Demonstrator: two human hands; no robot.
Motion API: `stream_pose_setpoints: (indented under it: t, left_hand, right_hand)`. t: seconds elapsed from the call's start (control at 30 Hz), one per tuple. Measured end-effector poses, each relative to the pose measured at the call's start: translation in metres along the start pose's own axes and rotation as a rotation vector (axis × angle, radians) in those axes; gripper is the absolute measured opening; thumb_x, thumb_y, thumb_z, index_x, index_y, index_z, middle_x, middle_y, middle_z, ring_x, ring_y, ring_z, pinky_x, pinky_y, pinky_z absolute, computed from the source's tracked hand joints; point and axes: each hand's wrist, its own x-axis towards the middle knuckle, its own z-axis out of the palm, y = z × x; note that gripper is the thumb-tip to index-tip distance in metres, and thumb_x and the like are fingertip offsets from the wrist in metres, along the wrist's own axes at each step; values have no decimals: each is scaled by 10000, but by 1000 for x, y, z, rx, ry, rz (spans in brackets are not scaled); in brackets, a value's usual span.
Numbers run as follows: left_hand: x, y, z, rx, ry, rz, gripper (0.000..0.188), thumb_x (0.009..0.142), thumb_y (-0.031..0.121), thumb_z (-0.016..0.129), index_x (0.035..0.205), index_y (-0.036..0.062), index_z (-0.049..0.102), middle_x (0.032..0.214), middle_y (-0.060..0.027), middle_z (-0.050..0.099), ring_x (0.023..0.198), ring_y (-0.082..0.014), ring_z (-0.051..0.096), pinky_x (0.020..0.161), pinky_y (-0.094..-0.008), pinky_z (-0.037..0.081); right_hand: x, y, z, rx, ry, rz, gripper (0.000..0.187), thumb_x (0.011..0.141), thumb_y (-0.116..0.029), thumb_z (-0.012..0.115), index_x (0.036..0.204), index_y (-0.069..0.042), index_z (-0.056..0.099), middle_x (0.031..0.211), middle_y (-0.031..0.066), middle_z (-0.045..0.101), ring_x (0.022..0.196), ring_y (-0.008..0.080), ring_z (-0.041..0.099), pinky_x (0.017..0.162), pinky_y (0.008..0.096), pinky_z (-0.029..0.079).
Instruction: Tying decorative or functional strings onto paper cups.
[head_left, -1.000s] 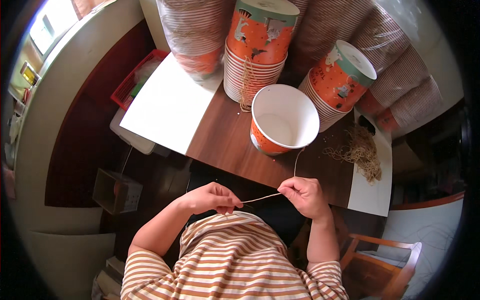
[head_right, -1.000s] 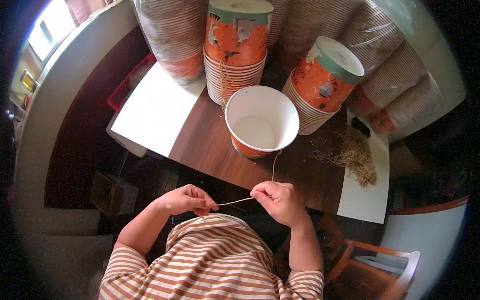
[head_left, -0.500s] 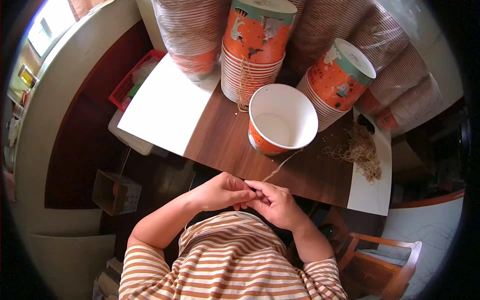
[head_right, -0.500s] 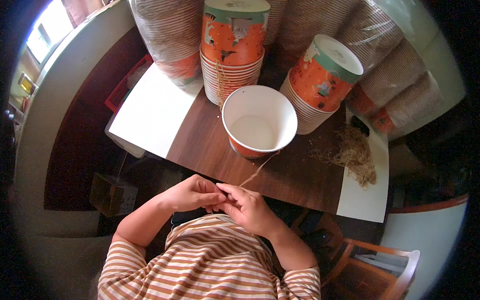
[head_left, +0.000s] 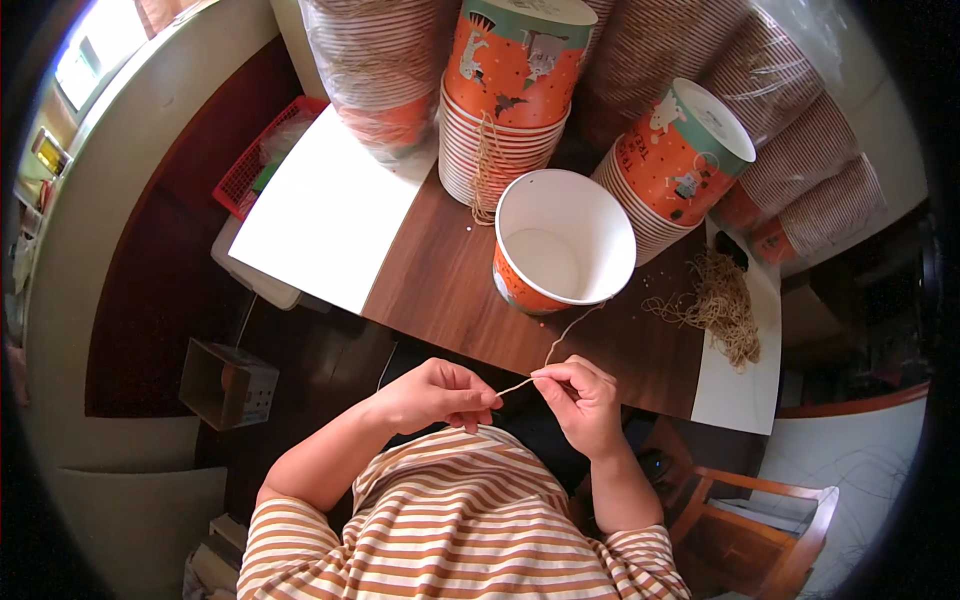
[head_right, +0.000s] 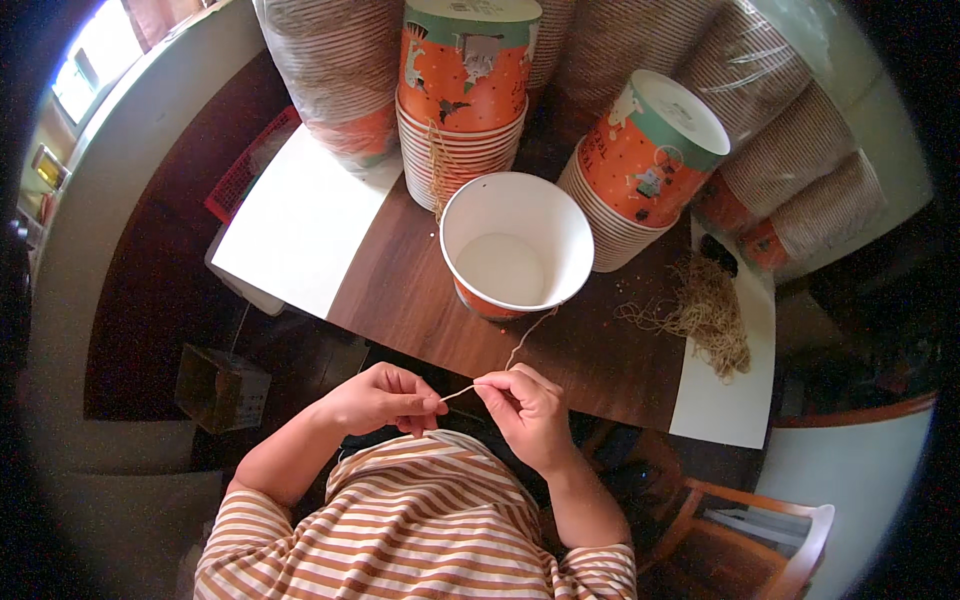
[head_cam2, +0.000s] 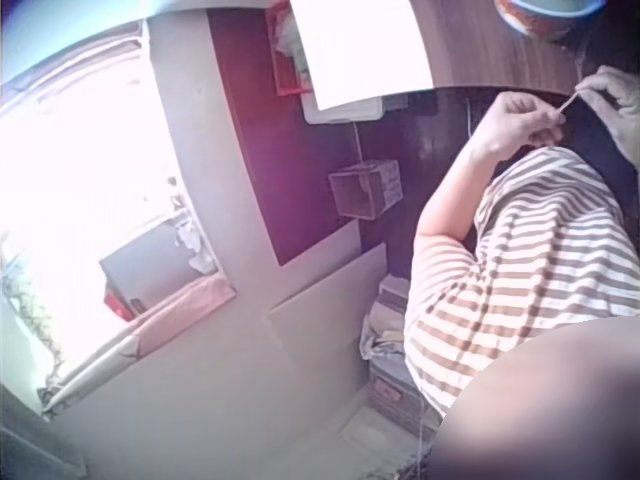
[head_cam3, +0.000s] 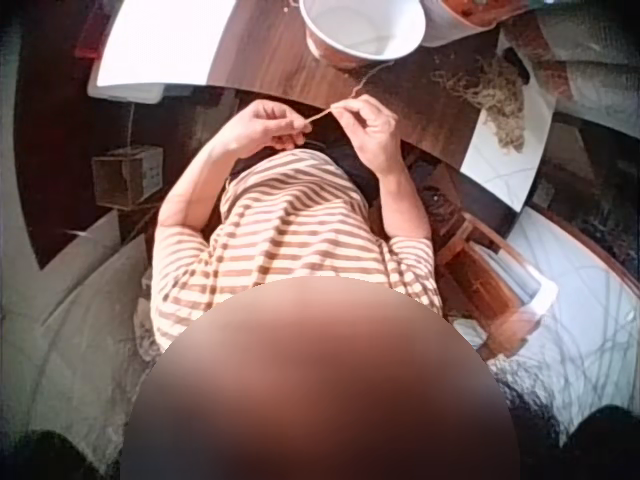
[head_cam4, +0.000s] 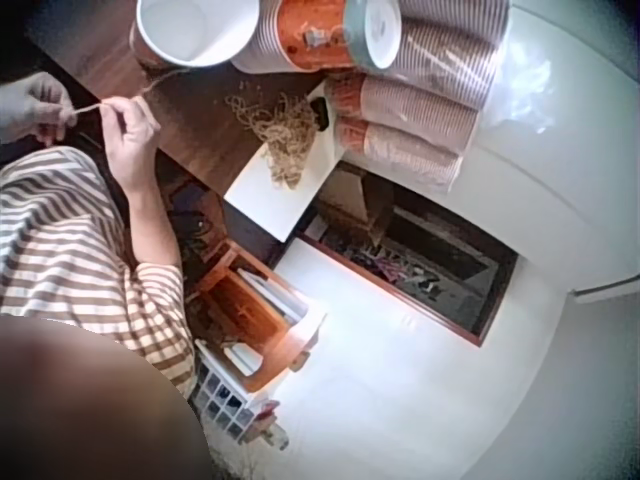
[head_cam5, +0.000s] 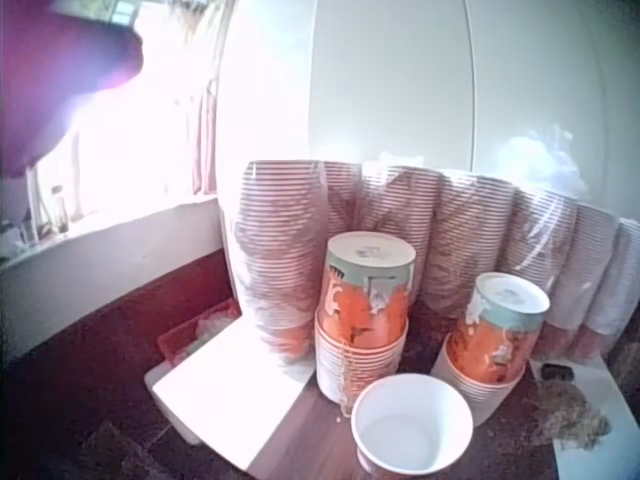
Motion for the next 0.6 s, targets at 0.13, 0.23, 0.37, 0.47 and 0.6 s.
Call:
stream_pose_setpoints:
  t: [0.13,0.23,0.37,0.47,0.6]
  left_hand:
    - [-2,3,3,134,48,63,208,903,179,588,924,-15,661,754,-41,654,668,-91,608,582,-205,494]
    - [-4,8,8,227,70,105,206,907,171,579,916,-16,663,745,-29,646,662,-75,592,583,-206,490]
    - [-8,23,18,355,43,109,183,903,145,566,927,-11,657,727,-17,626,646,-58,561,586,-203,472]
    - [-7,31,23,437,-7,145,181,898,134,563,925,-20,654,719,-12,615,644,-57,548,583,-202,461]
    - [-6,30,19,430,50,139,197,901,155,568,920,-21,655,711,-11,609,642,-58,542,591,-205,457]
  right_hand:
    - [-2,2,-4,61,-11,92,73,779,-29,673,847,-11,654,712,47,576,602,113,526,539,228,410]
    - [1,-4,-10,-169,-47,-74,360,678,-61,680,1029,-21,613,1032,116,607,931,236,584,806,328,475]
    - [5,-17,-6,54,-220,-100,502,684,-77,646,1166,8,534,1121,146,576,1060,260,549,960,354,399]
    - [0,-17,8,180,-296,0,469,709,40,614,1170,7,530,1029,128,597,930,204,609,817,288,478]
    - [-8,-14,16,156,-205,28,309,772,73,615,1070,0,584,875,91,619,713,140,612,614,220,488]
